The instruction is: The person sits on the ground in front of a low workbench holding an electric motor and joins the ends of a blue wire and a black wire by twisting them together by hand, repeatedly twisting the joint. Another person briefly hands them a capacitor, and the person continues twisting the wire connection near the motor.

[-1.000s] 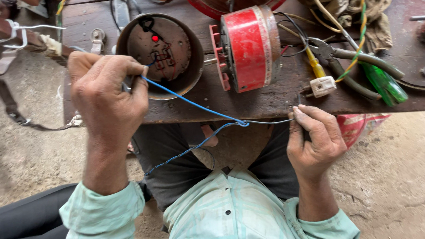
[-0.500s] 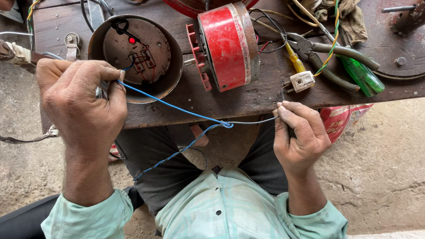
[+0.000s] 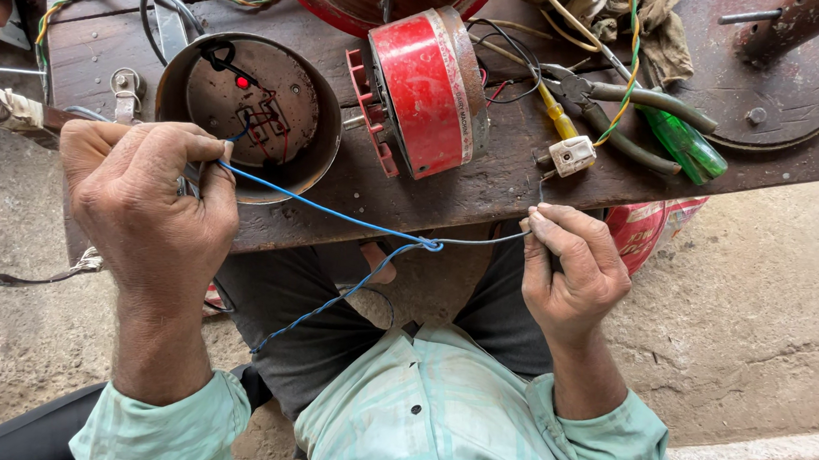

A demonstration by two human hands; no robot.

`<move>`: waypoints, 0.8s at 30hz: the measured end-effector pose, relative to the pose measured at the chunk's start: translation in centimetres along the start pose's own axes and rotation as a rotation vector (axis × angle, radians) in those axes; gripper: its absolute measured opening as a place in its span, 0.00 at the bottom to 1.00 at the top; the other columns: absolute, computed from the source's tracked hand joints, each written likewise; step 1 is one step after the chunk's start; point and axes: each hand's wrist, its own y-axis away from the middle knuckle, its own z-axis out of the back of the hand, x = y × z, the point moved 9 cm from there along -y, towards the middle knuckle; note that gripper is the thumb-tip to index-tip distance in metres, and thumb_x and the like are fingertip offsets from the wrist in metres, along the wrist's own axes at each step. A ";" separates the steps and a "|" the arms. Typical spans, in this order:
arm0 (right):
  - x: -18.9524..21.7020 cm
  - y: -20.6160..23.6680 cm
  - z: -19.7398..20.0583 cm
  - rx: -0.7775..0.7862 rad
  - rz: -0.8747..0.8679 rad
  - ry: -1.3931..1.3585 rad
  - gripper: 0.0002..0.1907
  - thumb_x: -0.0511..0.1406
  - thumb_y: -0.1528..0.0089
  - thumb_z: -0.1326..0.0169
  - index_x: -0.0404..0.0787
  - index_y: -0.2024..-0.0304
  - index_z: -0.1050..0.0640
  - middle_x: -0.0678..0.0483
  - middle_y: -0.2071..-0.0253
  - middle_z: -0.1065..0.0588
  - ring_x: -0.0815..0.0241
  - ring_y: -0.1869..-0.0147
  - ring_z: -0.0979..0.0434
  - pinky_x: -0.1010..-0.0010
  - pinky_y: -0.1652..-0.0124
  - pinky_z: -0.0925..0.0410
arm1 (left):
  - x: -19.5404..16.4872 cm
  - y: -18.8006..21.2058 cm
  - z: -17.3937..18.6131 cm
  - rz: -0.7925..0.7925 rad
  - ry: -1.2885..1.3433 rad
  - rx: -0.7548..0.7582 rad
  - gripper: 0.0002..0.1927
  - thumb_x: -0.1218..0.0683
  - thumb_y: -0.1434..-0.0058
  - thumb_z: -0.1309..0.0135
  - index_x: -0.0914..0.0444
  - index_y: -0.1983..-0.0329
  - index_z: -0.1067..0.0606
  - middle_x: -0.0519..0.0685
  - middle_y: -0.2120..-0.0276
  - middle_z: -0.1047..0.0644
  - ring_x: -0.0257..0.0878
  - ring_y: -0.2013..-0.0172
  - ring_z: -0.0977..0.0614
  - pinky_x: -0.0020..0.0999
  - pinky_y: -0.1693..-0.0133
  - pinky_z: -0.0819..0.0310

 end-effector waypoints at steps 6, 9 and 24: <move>-0.6 0.3 -0.1 -0.006 -0.023 -0.003 0.09 0.22 0.38 0.34 0.34 0.58 0.19 0.46 0.54 0.21 0.57 0.51 0.17 0.71 0.51 0.22 | 0.0 -0.2 0.0 -0.015 -0.008 -0.001 0.08 0.66 0.40 0.37 0.59 0.64 0.20 0.43 0.62 0.17 0.40 0.59 0.26 0.32 0.50 0.36; -0.3 0.2 -0.2 -0.003 -0.004 -0.013 0.09 0.22 0.37 0.34 0.35 0.58 0.20 0.47 0.53 0.21 0.57 0.51 0.17 0.71 0.51 0.21 | -0.1 -0.4 0.0 -0.009 -0.007 0.002 0.08 0.66 0.39 0.36 0.59 0.64 0.20 0.43 0.62 0.17 0.40 0.59 0.26 0.32 0.51 0.36; 0.0 1.8 0.7 -0.014 0.060 -0.020 0.09 0.22 0.30 0.33 0.35 0.52 0.19 0.47 0.51 0.22 0.56 0.48 0.19 0.71 0.48 0.23 | -1.9 -0.3 3.0 0.026 0.150 -0.138 0.11 0.65 0.44 0.34 0.58 0.61 0.21 0.44 0.60 0.19 0.44 0.57 0.24 0.37 0.51 0.33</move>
